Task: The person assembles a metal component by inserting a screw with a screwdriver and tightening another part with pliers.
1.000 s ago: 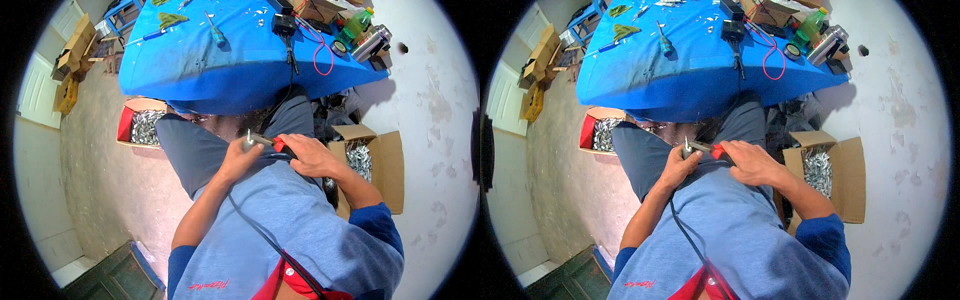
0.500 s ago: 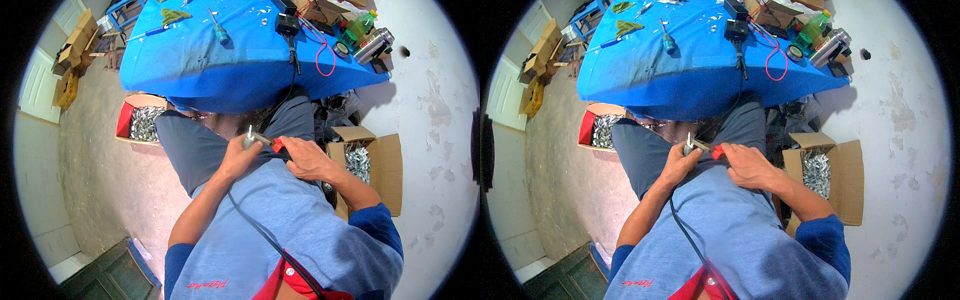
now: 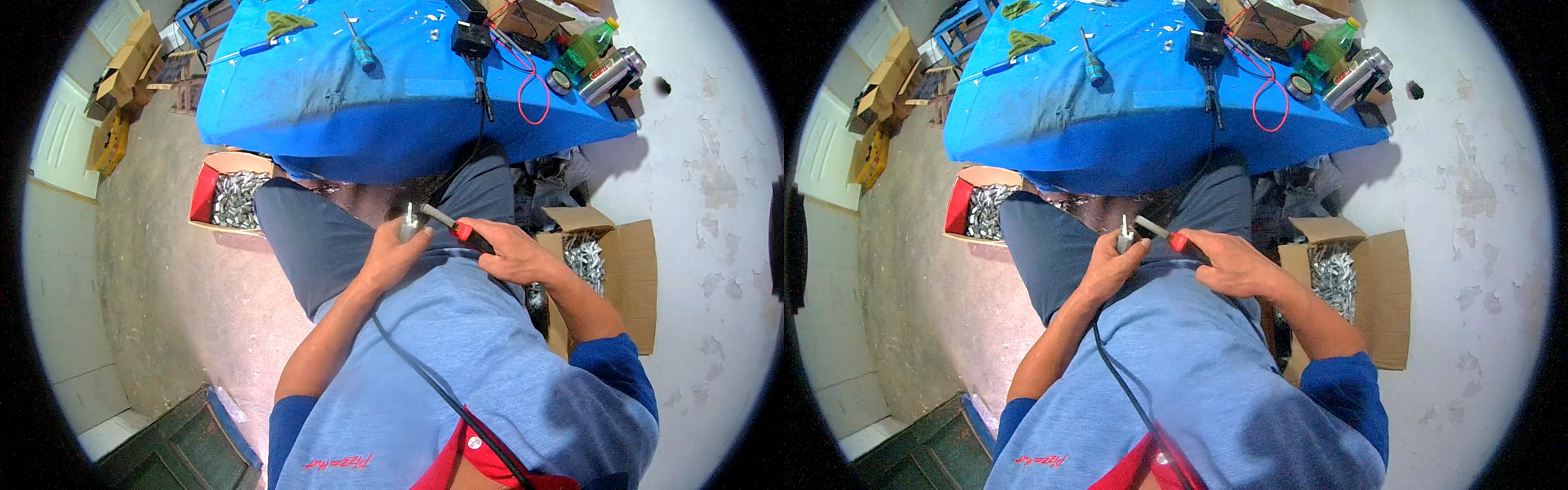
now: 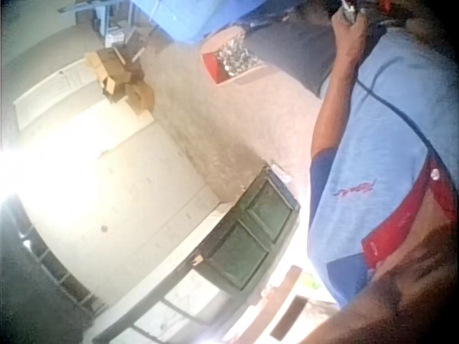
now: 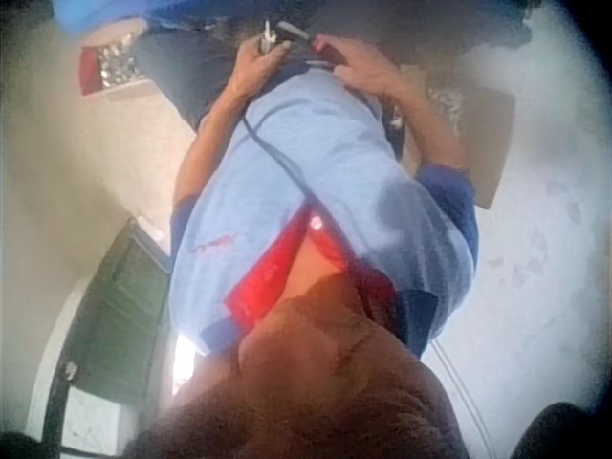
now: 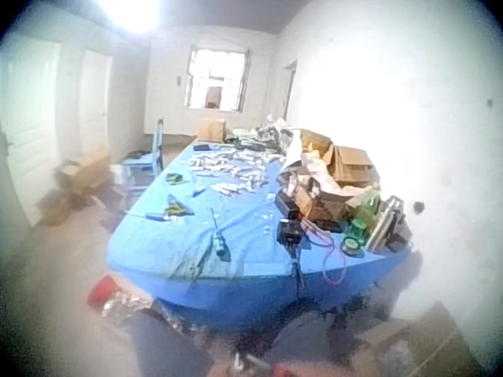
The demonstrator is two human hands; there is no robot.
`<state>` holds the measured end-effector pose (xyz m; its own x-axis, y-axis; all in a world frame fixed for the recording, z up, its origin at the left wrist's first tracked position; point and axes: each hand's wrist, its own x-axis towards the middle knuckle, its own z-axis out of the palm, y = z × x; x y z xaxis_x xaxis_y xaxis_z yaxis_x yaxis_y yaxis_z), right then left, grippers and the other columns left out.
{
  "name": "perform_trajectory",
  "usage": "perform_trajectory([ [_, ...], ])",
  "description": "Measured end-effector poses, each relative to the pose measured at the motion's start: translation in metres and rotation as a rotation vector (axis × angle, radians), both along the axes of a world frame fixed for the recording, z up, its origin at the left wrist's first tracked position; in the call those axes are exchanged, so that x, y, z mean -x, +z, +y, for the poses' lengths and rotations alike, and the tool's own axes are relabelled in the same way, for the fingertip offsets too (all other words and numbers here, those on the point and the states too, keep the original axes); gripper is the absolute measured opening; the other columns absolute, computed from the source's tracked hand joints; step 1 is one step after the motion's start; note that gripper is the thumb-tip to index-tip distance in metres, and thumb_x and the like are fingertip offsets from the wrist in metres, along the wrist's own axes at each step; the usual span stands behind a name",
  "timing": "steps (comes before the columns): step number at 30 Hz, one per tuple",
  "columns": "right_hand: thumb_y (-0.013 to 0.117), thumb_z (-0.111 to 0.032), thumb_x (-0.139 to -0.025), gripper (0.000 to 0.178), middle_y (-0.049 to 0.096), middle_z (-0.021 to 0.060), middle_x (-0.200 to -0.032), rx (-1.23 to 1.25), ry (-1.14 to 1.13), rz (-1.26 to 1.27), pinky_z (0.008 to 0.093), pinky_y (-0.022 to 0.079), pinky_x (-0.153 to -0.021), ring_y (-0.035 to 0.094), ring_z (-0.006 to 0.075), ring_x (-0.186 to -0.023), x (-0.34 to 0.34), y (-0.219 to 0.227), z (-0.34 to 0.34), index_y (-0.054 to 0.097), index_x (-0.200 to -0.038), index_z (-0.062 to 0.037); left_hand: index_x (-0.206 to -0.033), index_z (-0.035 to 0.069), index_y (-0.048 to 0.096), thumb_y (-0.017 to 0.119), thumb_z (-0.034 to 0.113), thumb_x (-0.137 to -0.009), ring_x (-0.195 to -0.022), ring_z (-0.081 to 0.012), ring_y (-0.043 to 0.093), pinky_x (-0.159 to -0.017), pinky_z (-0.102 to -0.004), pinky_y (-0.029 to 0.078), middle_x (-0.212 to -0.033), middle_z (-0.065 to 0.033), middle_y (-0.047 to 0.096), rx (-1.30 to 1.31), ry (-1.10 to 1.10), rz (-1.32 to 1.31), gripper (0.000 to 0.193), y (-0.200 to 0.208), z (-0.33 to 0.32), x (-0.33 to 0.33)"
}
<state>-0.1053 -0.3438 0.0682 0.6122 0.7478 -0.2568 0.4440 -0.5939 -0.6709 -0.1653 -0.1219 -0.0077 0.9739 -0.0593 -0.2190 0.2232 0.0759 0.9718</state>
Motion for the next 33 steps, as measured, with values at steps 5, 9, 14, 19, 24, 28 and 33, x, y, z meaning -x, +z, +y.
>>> perform_trajectory([
  [5,0.055,-0.012,-0.076,0.058,0.057,0.0232,-0.116,0.115,-0.046,-0.251,0.0487,0.047,-0.091,0.055,0.0408,-0.108,0.012,0.008,0.011,0.044,-0.131,0.0035,-0.089,-0.003,0.065,0.063,0.021,-0.089,-0.068,-0.009,0.051,-0.062,-0.0296,0.045,-0.071,-0.0018,0.06,-0.077,0.082,-0.051,0.024,-0.012,-0.002,-0.004],
  [9,0.057,-0.013,-0.076,0.055,0.056,0.0213,-0.111,0.205,-0.016,-0.357,0.0492,0.049,-0.084,0.056,0.038,-0.103,0.015,0.011,0.021,0.045,-0.126,0.0059,-0.092,-0.003,0.066,0.062,0.019,-0.088,-0.069,-0.0104,0.054,-0.063,-0.0314,0.046,-0.072,-0.0046,0.063,-0.032,0.088,-0.092,0.023,-0.017,-0.004,-0.004],
  [14,0.059,-0.011,-0.075,0.058,0.056,0.0203,-0.109,0.208,-0.024,-0.488,0.0474,0.05,-0.084,0.056,0.037,-0.102,0.021,0.01,0.027,0.043,-0.128,0.0057,-0.097,-0.004,0.067,0.063,0.02,-0.088,-0.07,-0.0142,0.059,-0.065,-0.035,0.048,-0.076,-0.0113,0.067,-0.112,0.118,-0.116,0.025,-0.01,-0.007,-0.002],
  [19,0.057,-0.009,-0.077,0.046,0.062,0.0173,-0.092,0.216,-0.049,-0.353,0.0456,0.051,-0.074,0.062,0.034,-0.086,0.02,0.0,0.023,0.052,-0.12,0.0026,-0.097,-0.004,0.067,0.063,0.022,-0.088,-0.067,-0.0174,0.06,-0.063,-0.0367,0.048,-0.073,-0.0157,0.066,-0.219,0.12,-0.095,0.028,-0.011,-0.005,-0.002],
  [24,0.056,-0.012,-0.078,0.026,0.062,0.016,-0.072,-0.024,-0.018,0.292,0.0373,0.05,-0.066,0.062,0.0224,-0.069,-0.002,0.0,0.013,0.061,-0.101,-0.0008,-0.095,-0.005,0.066,0.064,0.023,-0.088,-0.064,-0.0194,0.06,-0.062,-0.0373,0.048,-0.071,-0.0166,0.065,-0.238,0.085,-0.066,0.029,-0.008,-0.003,0.001],
  [28,0.057,-0.016,-0.079,0.024,0.063,0.0156,-0.077,-0.058,-0.137,0.722,0.0367,0.048,-0.066,0.062,0.0255,-0.071,-0.011,-0.001,0.007,0.06,-0.096,0.0007,-0.094,-0.005,0.066,0.064,0.023,-0.088,-0.063,-0.0164,0.058,-0.061,-0.0365,0.047,-0.069,-0.0135,0.064,-0.244,0.035,-0.02,0.029,-0.002,-0.002,0.0],
  [33,0.056,-0.016,-0.077,0.034,0.066,0.022,-0.089,0.091,-0.034,0.117,0.0457,0.049,-0.073,0.062,0.0409,-0.082,0.001,-0.005,0.016,0.058,-0.107,-0.0006,-0.088,-0.002,0.066,0.064,0.02,-0.091,-0.063,-0.0065,0.045,-0.053,-0.0268,0.037,-0.068,0.0033,0.054,-0.126,0.098,-0.083,0.022,-0.004,-0.002,0.001],
])
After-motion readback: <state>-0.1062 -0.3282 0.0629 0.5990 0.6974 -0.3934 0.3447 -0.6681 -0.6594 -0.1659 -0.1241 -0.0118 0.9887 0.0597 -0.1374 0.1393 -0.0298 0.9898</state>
